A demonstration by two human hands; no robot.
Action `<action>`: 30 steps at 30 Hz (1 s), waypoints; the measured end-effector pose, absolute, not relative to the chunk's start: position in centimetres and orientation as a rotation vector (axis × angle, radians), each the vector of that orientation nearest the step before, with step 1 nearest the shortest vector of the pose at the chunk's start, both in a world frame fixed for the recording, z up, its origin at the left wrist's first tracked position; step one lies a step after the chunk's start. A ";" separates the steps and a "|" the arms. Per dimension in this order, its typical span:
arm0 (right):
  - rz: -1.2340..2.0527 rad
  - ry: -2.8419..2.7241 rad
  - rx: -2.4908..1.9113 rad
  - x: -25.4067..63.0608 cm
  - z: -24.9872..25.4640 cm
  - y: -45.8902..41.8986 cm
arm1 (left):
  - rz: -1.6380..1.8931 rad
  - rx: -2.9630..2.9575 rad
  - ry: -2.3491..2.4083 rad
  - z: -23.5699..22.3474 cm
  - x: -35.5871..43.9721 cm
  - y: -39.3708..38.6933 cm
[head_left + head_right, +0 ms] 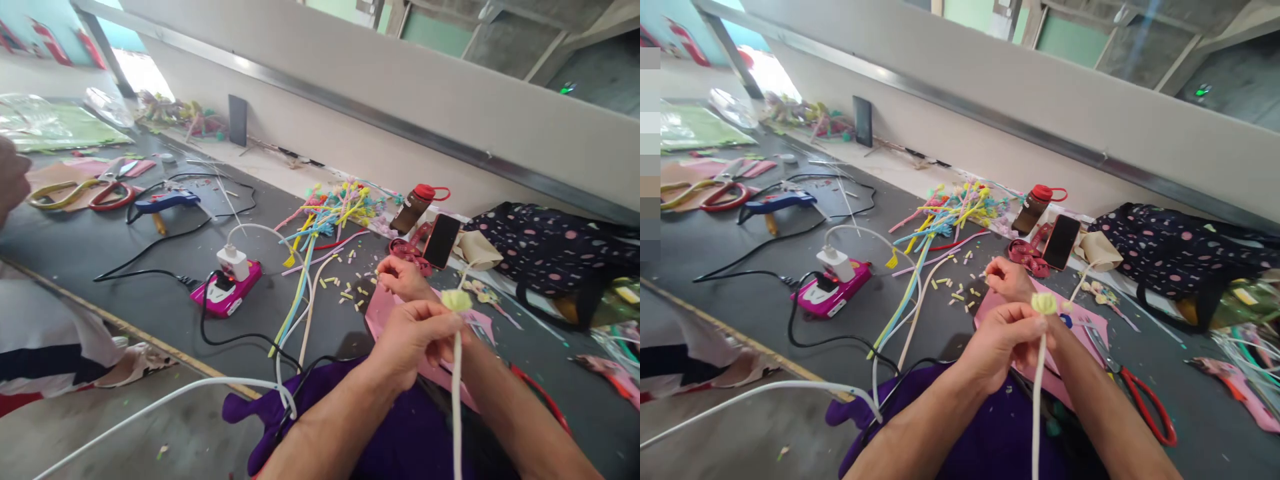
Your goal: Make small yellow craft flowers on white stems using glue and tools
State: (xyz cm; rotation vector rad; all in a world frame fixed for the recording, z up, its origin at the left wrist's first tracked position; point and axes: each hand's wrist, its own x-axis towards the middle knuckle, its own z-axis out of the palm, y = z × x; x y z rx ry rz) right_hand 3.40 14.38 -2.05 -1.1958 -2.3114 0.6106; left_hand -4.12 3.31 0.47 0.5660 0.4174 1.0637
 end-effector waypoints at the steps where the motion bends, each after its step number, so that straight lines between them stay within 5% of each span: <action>1: 0.631 -2.249 -1.220 4.8 -1.9 13.6 | 1.069 0.572 0.430 0.3 -4.1 3.5; 8: 0.973 -1.639 -1.345 14.3 -1.8 5.8 | 0.998 0.566 0.495 -0.7 -3.2 4.2; 30: 0.136 -1.904 -1.162 14.3 -1.7 2.0 | 0.891 0.703 0.729 -2.4 -0.5 4.3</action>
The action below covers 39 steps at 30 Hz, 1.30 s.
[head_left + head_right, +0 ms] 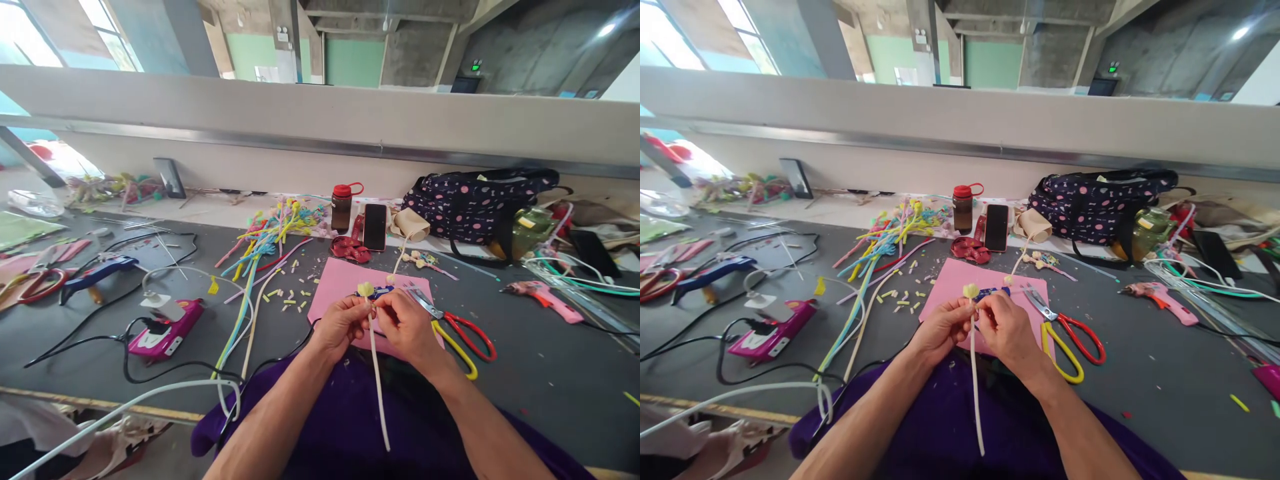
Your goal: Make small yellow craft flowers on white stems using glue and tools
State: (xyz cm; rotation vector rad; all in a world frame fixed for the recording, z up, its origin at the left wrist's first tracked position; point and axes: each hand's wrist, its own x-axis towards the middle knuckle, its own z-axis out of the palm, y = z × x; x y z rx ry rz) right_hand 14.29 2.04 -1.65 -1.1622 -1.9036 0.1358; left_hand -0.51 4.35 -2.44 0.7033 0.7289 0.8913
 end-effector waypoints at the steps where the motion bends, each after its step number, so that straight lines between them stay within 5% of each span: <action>1: 0.158 -1.888 -1.171 14.2 -1.6 2.0 | 0.886 0.709 0.732 -2.4 -0.5 4.3; 15: 1.153 -1.561 -1.050 15.1 -0.8 2.5 | 0.777 0.695 0.633 -2.4 -0.7 4.2; 31: 1.542 -1.318 -0.919 15.5 -1.8 3.4 | 0.803 0.690 0.616 -2.4 -0.5 4.1; 34: 1.439 -1.358 -0.991 15.3 -1.9 3.4 | 0.811 0.662 0.625 -2.4 -0.5 4.1; 39: 0.815 -1.574 -1.082 14.9 -1.6 2.8 | 0.812 0.609 0.608 -2.4 -0.6 4.2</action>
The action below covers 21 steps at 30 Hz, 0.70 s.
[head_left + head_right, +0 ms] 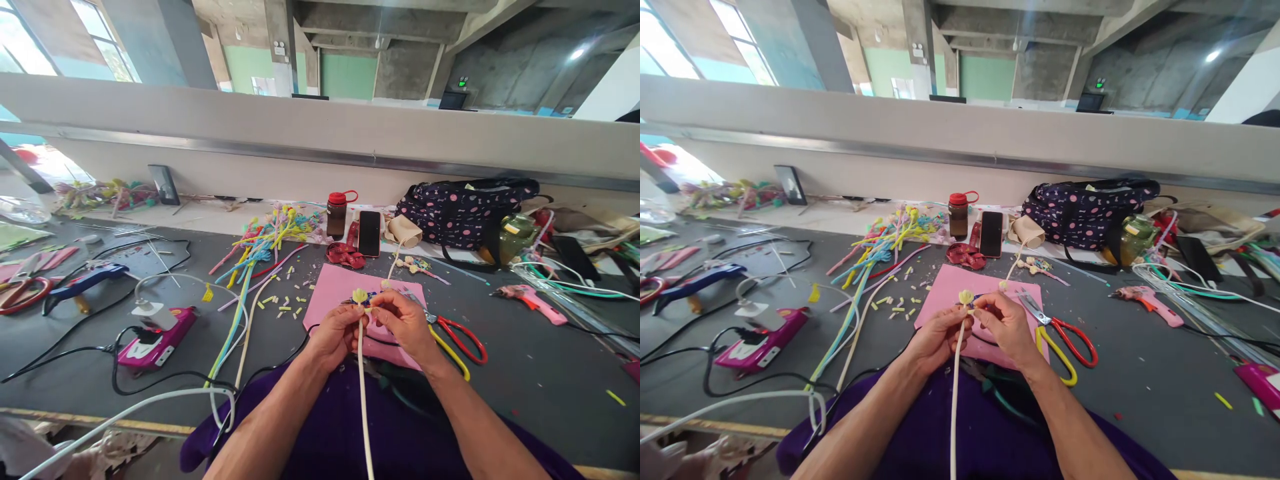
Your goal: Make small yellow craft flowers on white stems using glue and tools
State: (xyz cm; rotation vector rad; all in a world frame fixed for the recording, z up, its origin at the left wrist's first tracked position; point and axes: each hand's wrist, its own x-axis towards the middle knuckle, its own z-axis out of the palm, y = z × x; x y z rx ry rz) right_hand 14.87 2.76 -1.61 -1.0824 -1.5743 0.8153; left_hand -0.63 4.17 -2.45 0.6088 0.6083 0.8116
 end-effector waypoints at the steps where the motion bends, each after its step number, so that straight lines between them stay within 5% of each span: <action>1: 0.725 -1.646 -1.064 14.9 -1.5 2.6 | 0.810 0.600 0.603 -2.4 -0.7 4.1; 8: 0.344 -1.984 -1.000 15.7 -0.6 2.3 | 0.788 0.597 0.611 -2.2 -0.8 4.2; 21: 0.711 -1.658 -1.147 17.3 0.0 2.6 | 0.720 0.802 0.730 -2.4 -0.9 4.4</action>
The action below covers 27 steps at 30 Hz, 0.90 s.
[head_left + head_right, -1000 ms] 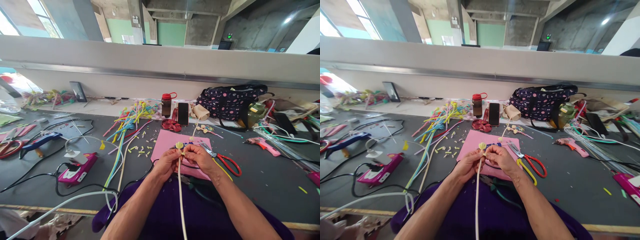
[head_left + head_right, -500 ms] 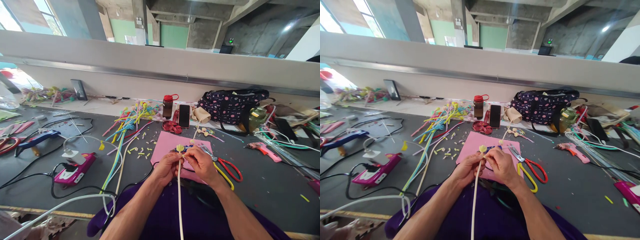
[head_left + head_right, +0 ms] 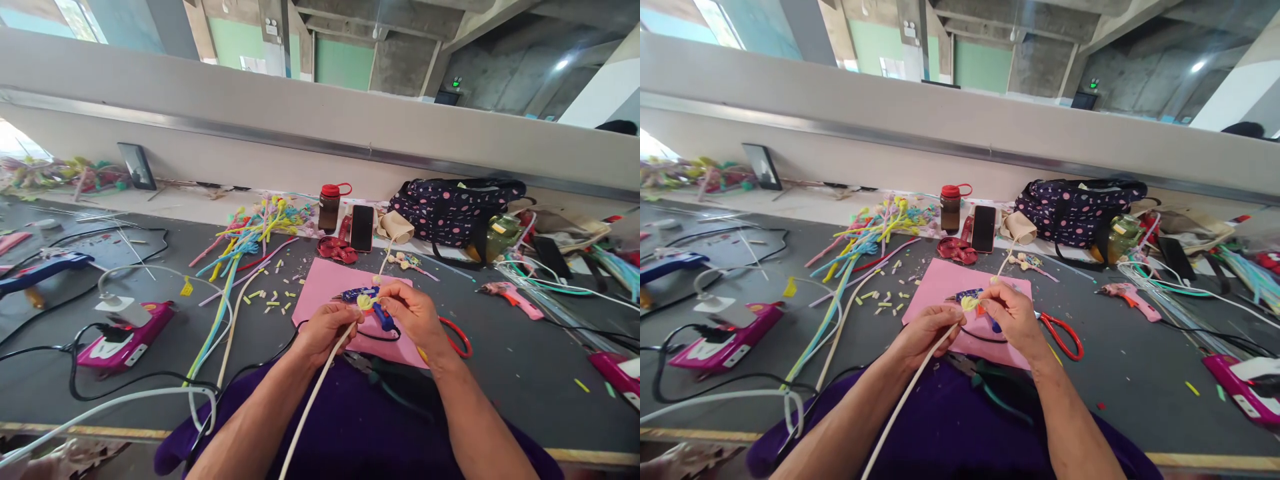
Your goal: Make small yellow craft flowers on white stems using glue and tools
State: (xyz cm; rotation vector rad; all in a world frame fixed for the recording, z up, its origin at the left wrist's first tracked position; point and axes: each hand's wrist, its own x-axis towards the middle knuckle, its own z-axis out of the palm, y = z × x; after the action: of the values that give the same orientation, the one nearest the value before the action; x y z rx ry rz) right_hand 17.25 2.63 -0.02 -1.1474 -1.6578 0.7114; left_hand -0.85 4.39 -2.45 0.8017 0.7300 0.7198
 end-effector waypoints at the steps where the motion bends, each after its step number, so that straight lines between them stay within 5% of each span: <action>1: 0.686 -1.679 -1.141 17.3 0.1 2.7 | 0.712 0.813 0.737 -2.4 -0.8 4.3; 27: 0.298 -2.164 -1.057 17.7 1.0 2.1 | 0.562 1.033 0.825 -2.3 -0.8 4.5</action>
State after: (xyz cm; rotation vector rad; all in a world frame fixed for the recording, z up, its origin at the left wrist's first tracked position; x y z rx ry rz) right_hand 17.74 2.10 0.96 -1.0571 -2.1644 0.2978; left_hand -0.82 4.46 -2.27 1.0326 0.8246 0.5624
